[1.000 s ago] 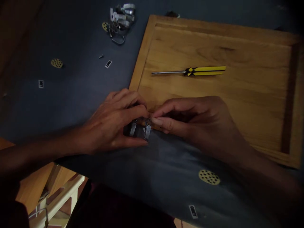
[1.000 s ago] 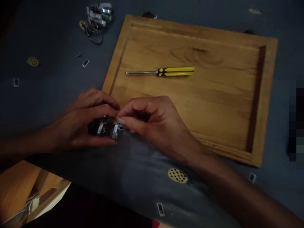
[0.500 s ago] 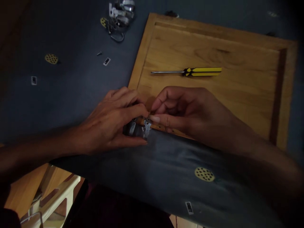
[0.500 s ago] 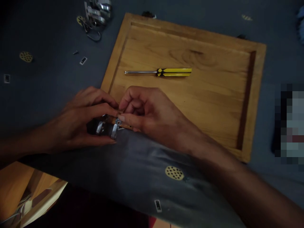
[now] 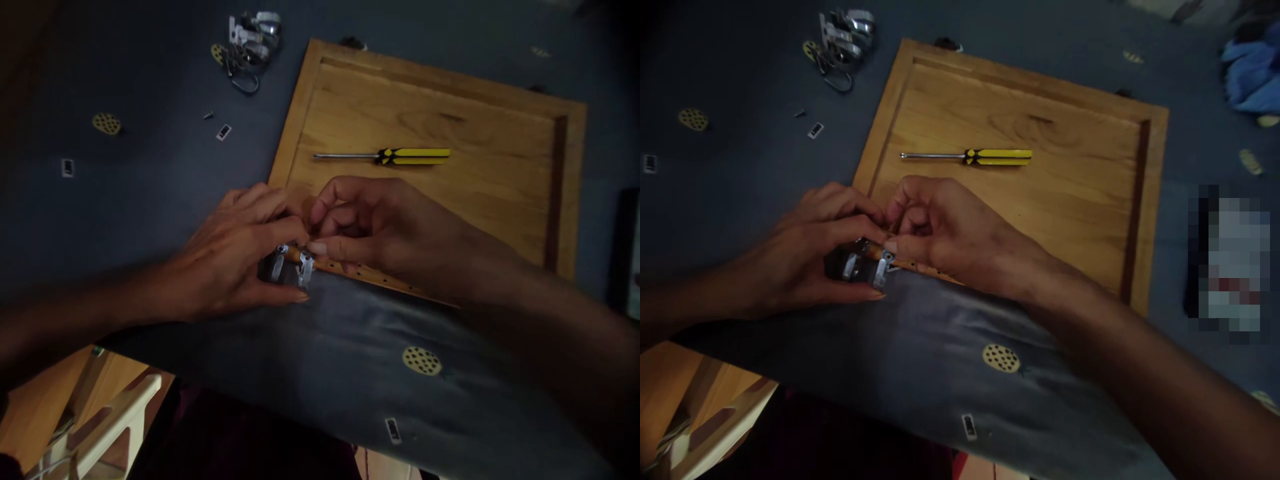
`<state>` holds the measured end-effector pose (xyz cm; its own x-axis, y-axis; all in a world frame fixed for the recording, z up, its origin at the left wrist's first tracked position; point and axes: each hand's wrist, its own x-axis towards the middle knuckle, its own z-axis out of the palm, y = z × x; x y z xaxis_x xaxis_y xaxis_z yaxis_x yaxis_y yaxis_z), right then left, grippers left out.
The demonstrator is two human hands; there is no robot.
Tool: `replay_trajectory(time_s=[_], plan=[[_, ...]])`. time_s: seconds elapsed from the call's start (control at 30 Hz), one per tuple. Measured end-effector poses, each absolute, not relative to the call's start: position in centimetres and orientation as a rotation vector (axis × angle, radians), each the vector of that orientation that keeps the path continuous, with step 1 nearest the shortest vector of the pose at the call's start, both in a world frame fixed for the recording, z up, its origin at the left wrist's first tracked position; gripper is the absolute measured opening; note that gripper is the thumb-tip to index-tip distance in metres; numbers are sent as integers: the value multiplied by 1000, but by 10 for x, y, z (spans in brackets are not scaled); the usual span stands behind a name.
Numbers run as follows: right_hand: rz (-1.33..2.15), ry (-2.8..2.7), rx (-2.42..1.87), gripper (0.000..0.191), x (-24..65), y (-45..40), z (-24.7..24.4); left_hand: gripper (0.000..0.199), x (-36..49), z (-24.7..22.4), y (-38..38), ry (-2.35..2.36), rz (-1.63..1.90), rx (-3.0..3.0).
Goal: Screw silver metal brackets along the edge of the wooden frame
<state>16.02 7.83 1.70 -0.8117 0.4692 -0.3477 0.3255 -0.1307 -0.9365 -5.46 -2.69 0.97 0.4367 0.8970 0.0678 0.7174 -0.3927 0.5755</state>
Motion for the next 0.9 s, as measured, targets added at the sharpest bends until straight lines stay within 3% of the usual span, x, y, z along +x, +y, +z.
replay_trajectory(time_s=[0.2, 0.43, 0.77, 0.9], plan=[[1843, -2131, -945, 22, 157, 69, 18, 40, -52, 6, -28, 1391, 566, 2225], [1811, -2042, -922, 38, 159, 64, 21, 37, -55, 6, -26, 1367, 541, 2220], [1105, -2245, -819, 10, 190, 44, 7, 38, -56, 9, -28, 1369, 512, 2191], [1039, -2306, -654, 16, 185, 41, 3, 33, -56, 5, -29, 1381, 591, 2215]])
